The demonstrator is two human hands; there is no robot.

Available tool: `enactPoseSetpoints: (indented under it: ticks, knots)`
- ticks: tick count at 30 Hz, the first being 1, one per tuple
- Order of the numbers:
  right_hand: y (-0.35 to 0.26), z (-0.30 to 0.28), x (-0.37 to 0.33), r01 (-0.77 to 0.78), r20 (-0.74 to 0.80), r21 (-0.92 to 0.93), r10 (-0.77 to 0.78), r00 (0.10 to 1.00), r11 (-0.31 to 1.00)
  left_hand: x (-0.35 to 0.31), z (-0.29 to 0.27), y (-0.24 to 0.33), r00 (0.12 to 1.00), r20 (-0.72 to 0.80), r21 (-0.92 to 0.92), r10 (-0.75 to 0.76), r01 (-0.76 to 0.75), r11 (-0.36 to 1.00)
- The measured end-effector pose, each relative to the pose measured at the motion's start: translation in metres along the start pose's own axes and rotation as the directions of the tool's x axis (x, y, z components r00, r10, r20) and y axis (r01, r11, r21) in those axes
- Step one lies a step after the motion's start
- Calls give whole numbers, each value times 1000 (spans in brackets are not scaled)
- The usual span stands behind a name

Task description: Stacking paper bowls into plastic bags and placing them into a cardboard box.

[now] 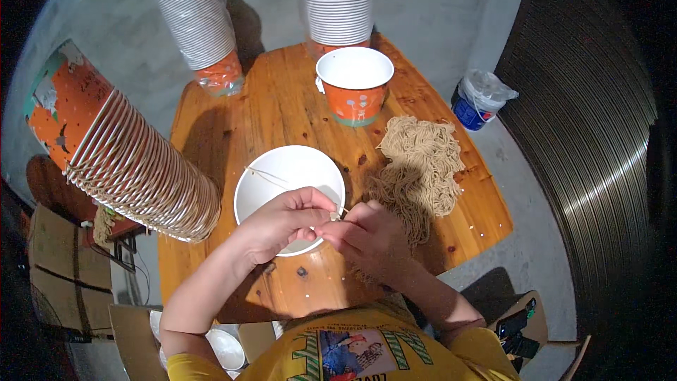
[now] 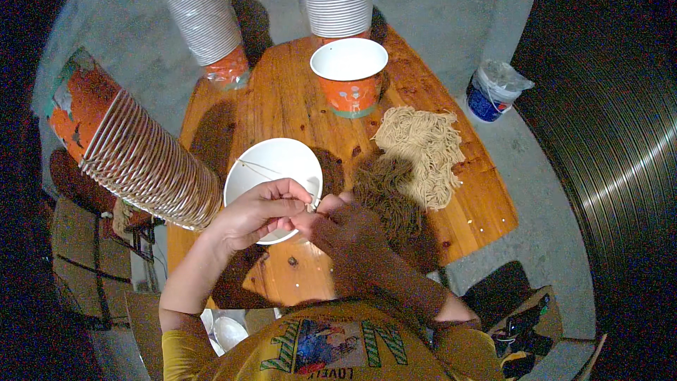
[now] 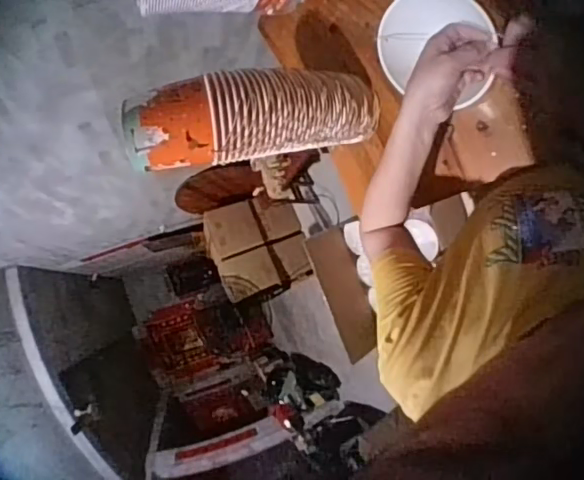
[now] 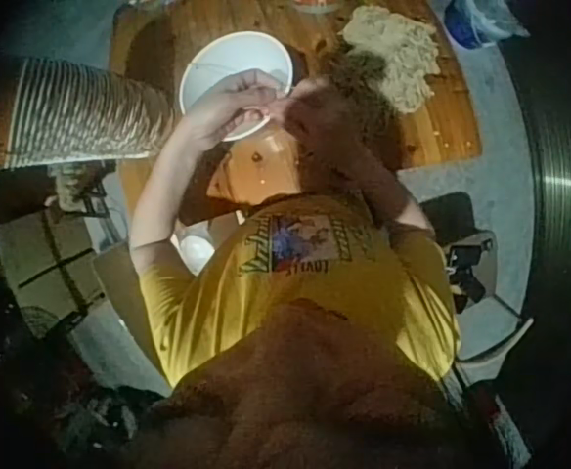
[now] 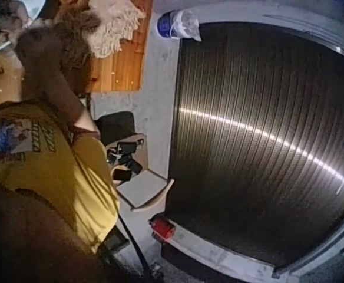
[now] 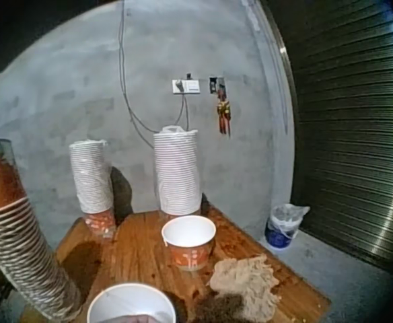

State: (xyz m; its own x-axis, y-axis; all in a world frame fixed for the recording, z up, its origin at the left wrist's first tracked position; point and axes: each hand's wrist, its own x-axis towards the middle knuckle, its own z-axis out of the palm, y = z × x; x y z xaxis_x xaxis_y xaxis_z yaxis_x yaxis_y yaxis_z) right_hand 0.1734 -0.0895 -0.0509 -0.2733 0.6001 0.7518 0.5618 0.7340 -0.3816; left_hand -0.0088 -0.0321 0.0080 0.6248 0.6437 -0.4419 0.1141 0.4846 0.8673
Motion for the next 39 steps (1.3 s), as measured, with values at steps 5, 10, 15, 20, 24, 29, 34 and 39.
enactPoseSetpoints:
  ticks: [5,10,15,20,24,29,34,39]
  knots:
    - [1,1,-1,-11,0,7,11,1000,1000,2,0,-3,999,-5,-3,45,-45,999]
    - [-1,6,-7,-311,-32,399,352,935,862,2,-2,-7,977,-11,221,211,-204,954]
    - [-7,-3,2,-472,125,268,456,881,840,-10,17,-6,908,-37,572,418,-323,754]
    - [-4,1,1,-417,69,257,414,908,872,-10,17,-10,827,15,754,563,-379,536]
    - [-6,1,2,-500,122,335,489,864,799,-11,15,-7,840,51,732,540,-399,552]
    - [-5,2,-3,-473,105,335,467,878,815,-15,16,-1,865,96,775,493,-376,508]
    - [-4,8,-3,-290,-73,186,307,949,939,-14,14,-6,818,106,819,566,-394,416]
    - [-3,5,-5,-164,-125,-21,160,979,986,-10,24,-13,735,133,863,665,-416,286]
